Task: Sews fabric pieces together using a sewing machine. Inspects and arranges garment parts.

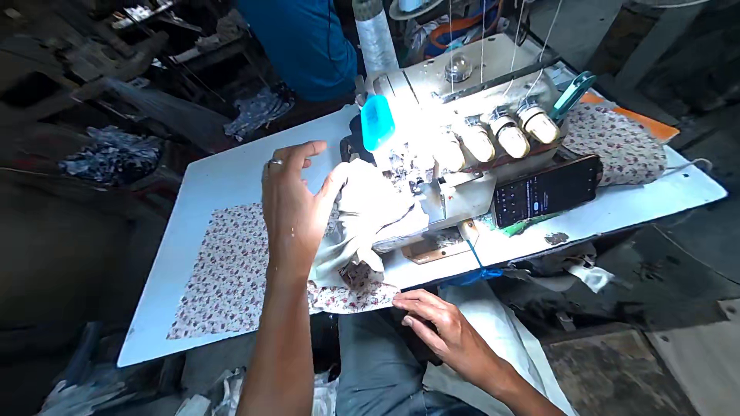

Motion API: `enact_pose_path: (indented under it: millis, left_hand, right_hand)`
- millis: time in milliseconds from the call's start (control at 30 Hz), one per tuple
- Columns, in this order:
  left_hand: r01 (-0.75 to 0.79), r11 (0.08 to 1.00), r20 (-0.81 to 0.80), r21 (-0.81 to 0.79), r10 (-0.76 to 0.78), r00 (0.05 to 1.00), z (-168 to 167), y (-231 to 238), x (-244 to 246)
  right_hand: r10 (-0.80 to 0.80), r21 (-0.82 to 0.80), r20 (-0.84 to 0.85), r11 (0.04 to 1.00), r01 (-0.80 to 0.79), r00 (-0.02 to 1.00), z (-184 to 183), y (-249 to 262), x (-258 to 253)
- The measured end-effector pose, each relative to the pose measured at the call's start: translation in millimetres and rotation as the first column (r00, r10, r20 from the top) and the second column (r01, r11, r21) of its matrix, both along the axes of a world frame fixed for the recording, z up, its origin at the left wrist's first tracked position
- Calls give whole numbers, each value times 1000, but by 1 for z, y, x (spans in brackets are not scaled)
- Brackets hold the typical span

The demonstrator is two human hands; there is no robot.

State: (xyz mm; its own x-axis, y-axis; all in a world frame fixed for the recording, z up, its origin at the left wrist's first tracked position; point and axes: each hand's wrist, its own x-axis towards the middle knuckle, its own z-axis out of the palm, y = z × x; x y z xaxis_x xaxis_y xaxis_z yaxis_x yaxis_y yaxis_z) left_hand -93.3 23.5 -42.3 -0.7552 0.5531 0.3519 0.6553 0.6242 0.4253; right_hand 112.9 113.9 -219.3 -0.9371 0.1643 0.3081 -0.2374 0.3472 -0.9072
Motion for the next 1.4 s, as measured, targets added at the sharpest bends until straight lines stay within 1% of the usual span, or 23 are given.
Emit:
enact_pose_path:
  millis: [67,133,267,367,400,500,567,667,700,767,867,967,1033,1067,1100,1133,1167,1200,1233,1267,1333,1367,1400]
  left_hand:
    - [62,998,105,-2,-62,993,-7,-5,-13]
    - [184,982,72,-49,-181,981,-4,-20,-18]
    - [381,916,7,-126,-384,923,44,-86,-1]
    - [475,869,101,-140,-465,880,50,-106,16]
    - [489,862,90,-137,-480,872,50,-102,22]
    - [521,847,-62,-105,-529,846,49,-64,33]
    - [586,804,-140,-101,-595,792,41,-30,31]
    - [654,719,-194,-234,-694,693,14,13,14]
    - [651,693,-229,-308,-719,657,5,21,6]
    - [578,668,-256,-470,-729,634,0,23,-9]
    - [456,640,-182,-619,-681,709,29,-3,-37]
    - [410,674,-143,-615,-607,782,70,-28,-48]
    - [464,680,-165,-568,-646,745,85,-30,-32]
    - [512,659,-179,-551,-693,698,88,-26,-17]
    - [548,626,-198,-555,-739,643,88,-21,2]
    - [562,589,-213,-581,-776,594,87,-17,22]
    - [554,557,-226,-619,-802,553,83,-14,38]
    - [529,538,-234,-657,-812,535,78,-12,48]
    - [487,532,-236,-693,-805,544,76,-13,50]
    - [434,535,-224,-725,-779,586,78,-16,46]
    - [343,572,-220,-745,-697,682,85,-25,27]
    - [341,593,-224,-729,-678,700,85,-31,16]
    - [365,614,-210,-700,-665,717,84,-35,9]
  right_hand:
    - [13,7,-7,1000,-13,1000,4,-2,1]
    - [33,21,-21,999,-32,999,9,-3,1]
    - [47,32,-28,998,-46,998,8,-4,7]
    - [73,42,-21,997,-72,997,6,-3,6]
    - [80,49,-21,996,-79,997,7,-3,4]
    - [84,67,-31,994,-82,996,12,-4,1]
    - [87,70,-31,994,-85,996,17,-5,0]
    - [87,93,-21,992,-84,996,20,-7,5]
    - [98,104,-26,990,-95,995,18,-7,7]
    - [126,122,-11,985,-124,992,16,-5,15]
    - [148,182,41,971,-153,988,21,3,24]
    - [150,319,175,926,-200,973,51,14,4]
    - [101,374,211,911,-176,972,82,11,-28]
    - [49,394,144,913,-103,988,93,4,-46]
    - [-31,411,-8,911,32,999,95,-8,-65]
    - [-103,407,-177,898,168,979,94,-22,-80]
    - [-140,416,-359,861,293,923,90,-33,-90]
    - [-114,428,-431,848,313,895,87,-39,-95]
    - [-59,412,-438,873,259,897,84,-41,-98]
    - [26,384,-360,915,123,933,83,-39,-99]
    - [139,458,-176,888,-44,975,79,-27,-94]
    - [162,410,-83,905,-115,983,79,-18,-87]
    - [132,338,-70,936,-101,989,79,-10,-81]
